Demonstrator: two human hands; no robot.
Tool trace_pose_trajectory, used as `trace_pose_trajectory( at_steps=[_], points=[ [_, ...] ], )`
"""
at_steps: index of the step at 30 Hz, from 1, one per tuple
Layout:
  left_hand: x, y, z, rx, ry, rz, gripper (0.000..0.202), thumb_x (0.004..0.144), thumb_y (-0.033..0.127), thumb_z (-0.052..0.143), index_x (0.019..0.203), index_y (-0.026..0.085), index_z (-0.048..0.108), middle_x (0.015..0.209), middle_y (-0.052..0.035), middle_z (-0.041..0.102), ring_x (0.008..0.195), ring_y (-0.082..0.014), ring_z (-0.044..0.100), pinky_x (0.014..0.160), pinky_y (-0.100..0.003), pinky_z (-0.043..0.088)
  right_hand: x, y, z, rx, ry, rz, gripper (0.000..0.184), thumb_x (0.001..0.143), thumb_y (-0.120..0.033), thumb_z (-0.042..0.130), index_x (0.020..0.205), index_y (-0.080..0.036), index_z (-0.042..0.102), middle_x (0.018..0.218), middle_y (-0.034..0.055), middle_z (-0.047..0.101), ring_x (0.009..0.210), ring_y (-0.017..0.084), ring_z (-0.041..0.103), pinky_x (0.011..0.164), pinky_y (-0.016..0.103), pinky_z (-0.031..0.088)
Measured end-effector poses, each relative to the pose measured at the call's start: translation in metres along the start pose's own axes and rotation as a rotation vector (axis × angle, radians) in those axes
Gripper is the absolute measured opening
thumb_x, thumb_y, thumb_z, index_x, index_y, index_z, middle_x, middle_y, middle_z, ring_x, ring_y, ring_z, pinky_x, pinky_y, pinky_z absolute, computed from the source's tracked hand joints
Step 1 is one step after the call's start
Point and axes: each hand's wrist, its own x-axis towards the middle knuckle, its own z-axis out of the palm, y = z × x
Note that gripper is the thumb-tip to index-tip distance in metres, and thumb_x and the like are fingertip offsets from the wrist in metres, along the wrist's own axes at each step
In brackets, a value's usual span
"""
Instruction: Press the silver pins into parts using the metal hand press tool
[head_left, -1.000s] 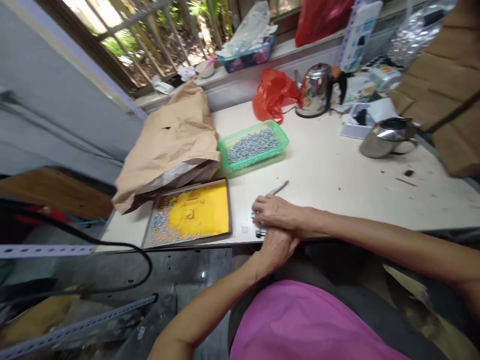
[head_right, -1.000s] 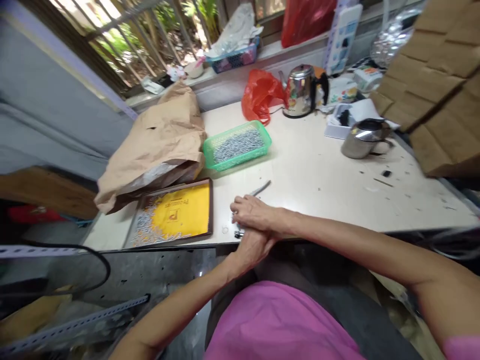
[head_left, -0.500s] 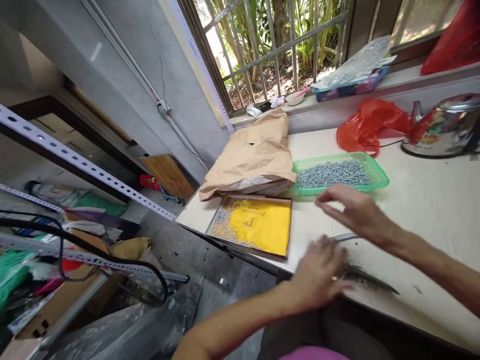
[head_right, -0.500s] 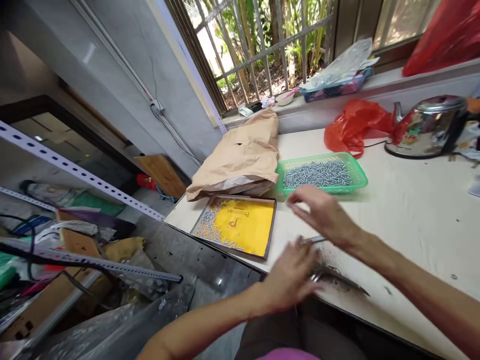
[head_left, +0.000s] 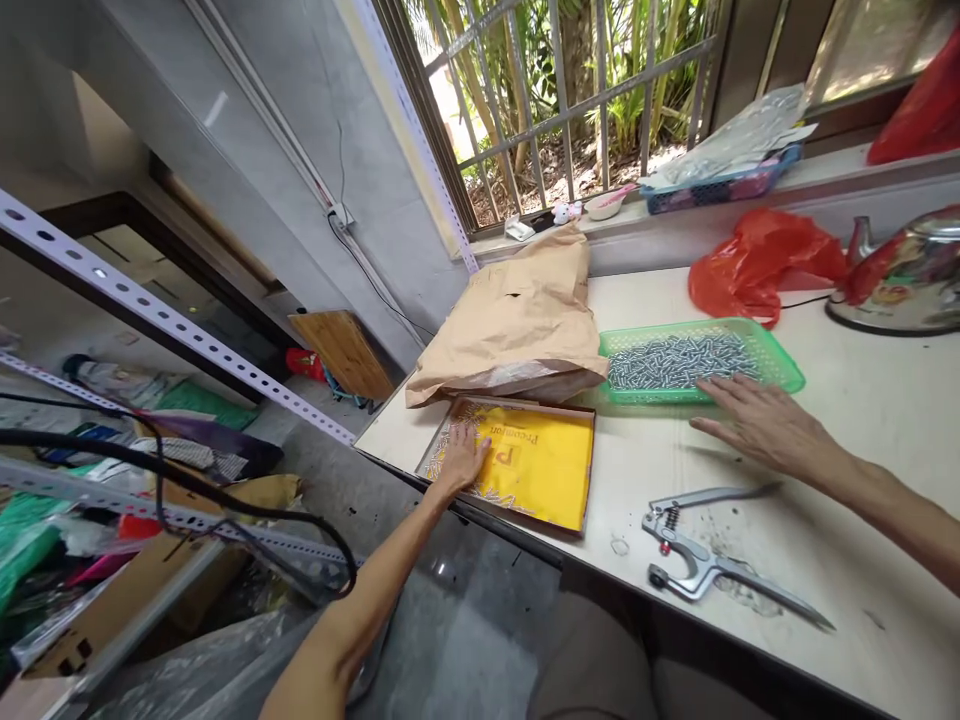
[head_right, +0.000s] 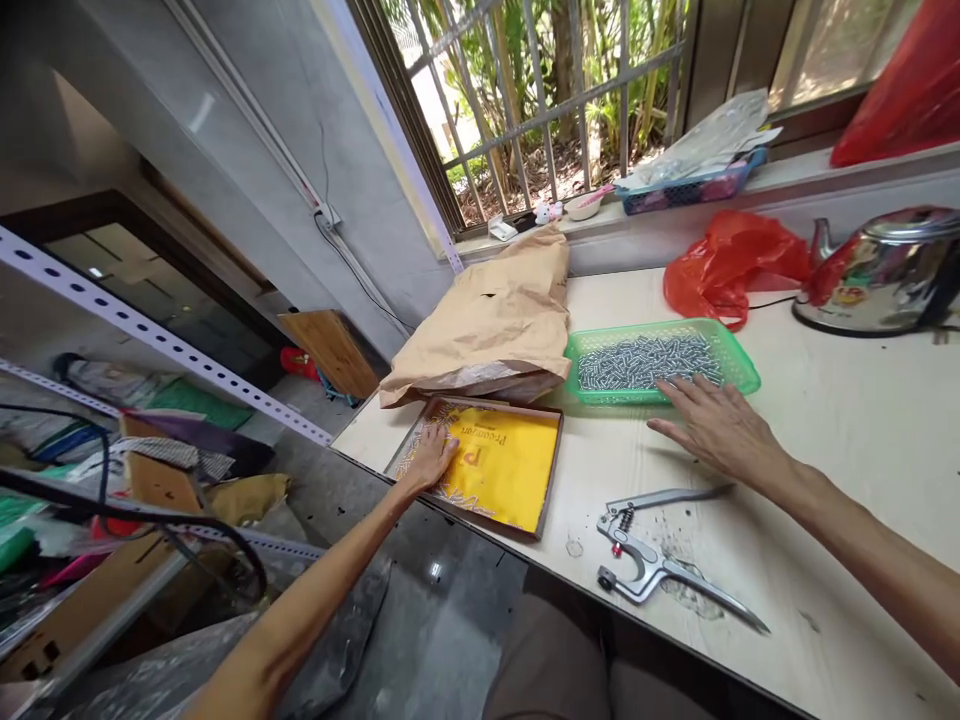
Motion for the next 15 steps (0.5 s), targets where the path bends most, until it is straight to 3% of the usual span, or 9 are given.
trace_pose_trajectory(
  at_steps=[3, 6, 11, 15],
  points=[
    [-0.017, 0.026, 0.012, -0.076, -0.113, 0.012, 0.066, 0.096, 0.054, 0.022, 0.143, 0.010, 0.038, 0.154, -0.0185, 0.028, 0.145, -0.0286, 0.016, 0.115, -0.050, 0.023, -0.001, 0.000, 0.000, -0.012, -0.017, 0.010, 0.069, 0.088, -0.060, 0.033, 0.142, -0.017, 0.042, 0.143, 0.0183, 0.046, 0.136, 0.038, 0.033, 0.108, 0.056, 0.028],
    [-0.025, 0.035, 0.008, -0.127, -0.102, 0.075, 0.062, 0.097, 0.052, 0.020, 0.145, 0.015, 0.037, 0.155, -0.0137, 0.026, 0.146, -0.0270, 0.014, 0.115, -0.051, 0.024, 0.000, 0.002, -0.002, -0.028, -0.047, 0.002, 0.071, 0.089, -0.059, 0.033, 0.144, -0.015, 0.039, 0.146, 0.0174, 0.042, 0.138, 0.036, 0.030, 0.109, 0.056, 0.027],
    [-0.007, 0.011, -0.021, -0.099, 0.032, -0.009, 0.055, 0.098, 0.040, 0.025, 0.142, 0.011, 0.041, 0.152, -0.0158, 0.034, 0.145, -0.0262, 0.021, 0.115, -0.049, 0.025, -0.002, 0.001, -0.005, -0.065, -0.093, 0.017, 0.073, 0.089, -0.057, 0.035, 0.147, -0.012, 0.035, 0.150, 0.0157, 0.037, 0.141, 0.035, 0.024, 0.112, 0.054, 0.023],
    [-0.004, 0.004, -0.032, -0.053, 0.129, 0.110, 0.043, 0.096, 0.032, 0.036, 0.129, 0.015, 0.056, 0.140, -0.0127, 0.051, 0.135, -0.0256, 0.040, 0.109, -0.046, 0.035, -0.002, -0.001, -0.008, -0.087, -0.112, 0.010, 0.072, 0.091, -0.056, 0.034, 0.147, -0.011, 0.035, 0.151, 0.0150, 0.036, 0.141, 0.034, 0.023, 0.114, 0.053, 0.021]
  ],
)
